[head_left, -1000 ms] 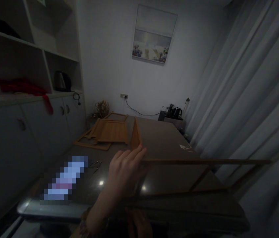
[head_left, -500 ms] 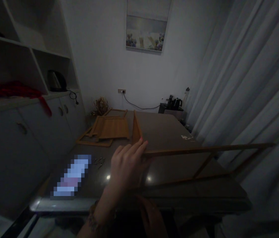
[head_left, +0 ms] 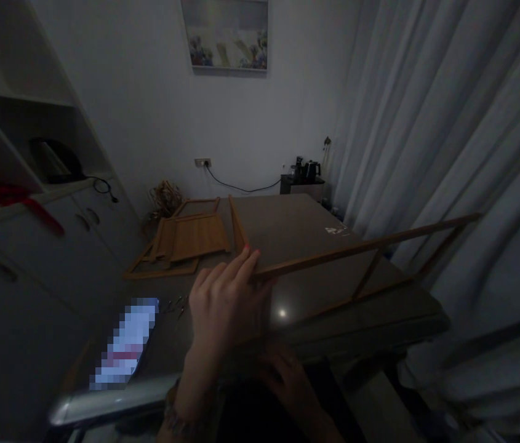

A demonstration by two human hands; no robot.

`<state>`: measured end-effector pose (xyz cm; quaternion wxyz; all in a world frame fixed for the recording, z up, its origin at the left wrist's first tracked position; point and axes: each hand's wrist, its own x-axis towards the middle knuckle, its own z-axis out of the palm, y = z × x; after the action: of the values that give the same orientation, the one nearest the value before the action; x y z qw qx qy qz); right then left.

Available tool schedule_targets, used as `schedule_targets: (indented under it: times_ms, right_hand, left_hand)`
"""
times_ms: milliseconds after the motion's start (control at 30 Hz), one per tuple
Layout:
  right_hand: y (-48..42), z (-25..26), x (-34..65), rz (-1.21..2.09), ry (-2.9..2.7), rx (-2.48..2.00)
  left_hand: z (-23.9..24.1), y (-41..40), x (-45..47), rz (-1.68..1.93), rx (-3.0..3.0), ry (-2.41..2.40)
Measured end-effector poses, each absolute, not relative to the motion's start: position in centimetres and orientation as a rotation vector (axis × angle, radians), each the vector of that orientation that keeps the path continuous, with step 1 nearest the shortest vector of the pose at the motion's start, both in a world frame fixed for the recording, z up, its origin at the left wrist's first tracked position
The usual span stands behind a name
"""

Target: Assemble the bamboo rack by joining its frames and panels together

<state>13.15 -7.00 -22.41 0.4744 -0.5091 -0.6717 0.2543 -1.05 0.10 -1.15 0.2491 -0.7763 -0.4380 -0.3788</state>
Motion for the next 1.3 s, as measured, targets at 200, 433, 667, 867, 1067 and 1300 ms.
schedule_targets:
  times_ms: [200, 433, 667, 867, 1067, 1300]
  right_hand:
    - [-6.8, -22.2, 11.5, 0.511, -1.650, -1.278]
    - [-7.2, -22.9, 11.1, 0.319, -1.673, -1.291]
    - [-7.8, -24.0, 11.1, 0.252, -1.597, -1.357]
    - [-7.7, -24.7, 11.7, 0.421, -1.516, -1.303]
    - [-7.7, -22.9, 12.6, 0.868, -1.369, -1.272]
    - [-7.8, -21.8, 12.0, 1.105, -1.163, -1.317]
  left_hand:
    - [-1.1, 0.2, -0.9, -1.020, -2.112, -1.187]
    - [-1.0, 0.1, -0.9, -1.051, -2.073, -1.155]
    - [-1.0, 0.2, -1.0, -1.045, -2.077, -1.145]
    - [-1.2, 0.2, -1.0, -1.041, -2.079, -1.150]
    - [-1.1, 0.3, -0.9, -1.036, -2.071, -1.141]
    - [-1.0, 0.2, -1.0, -1.036, -2.084, -1.155]
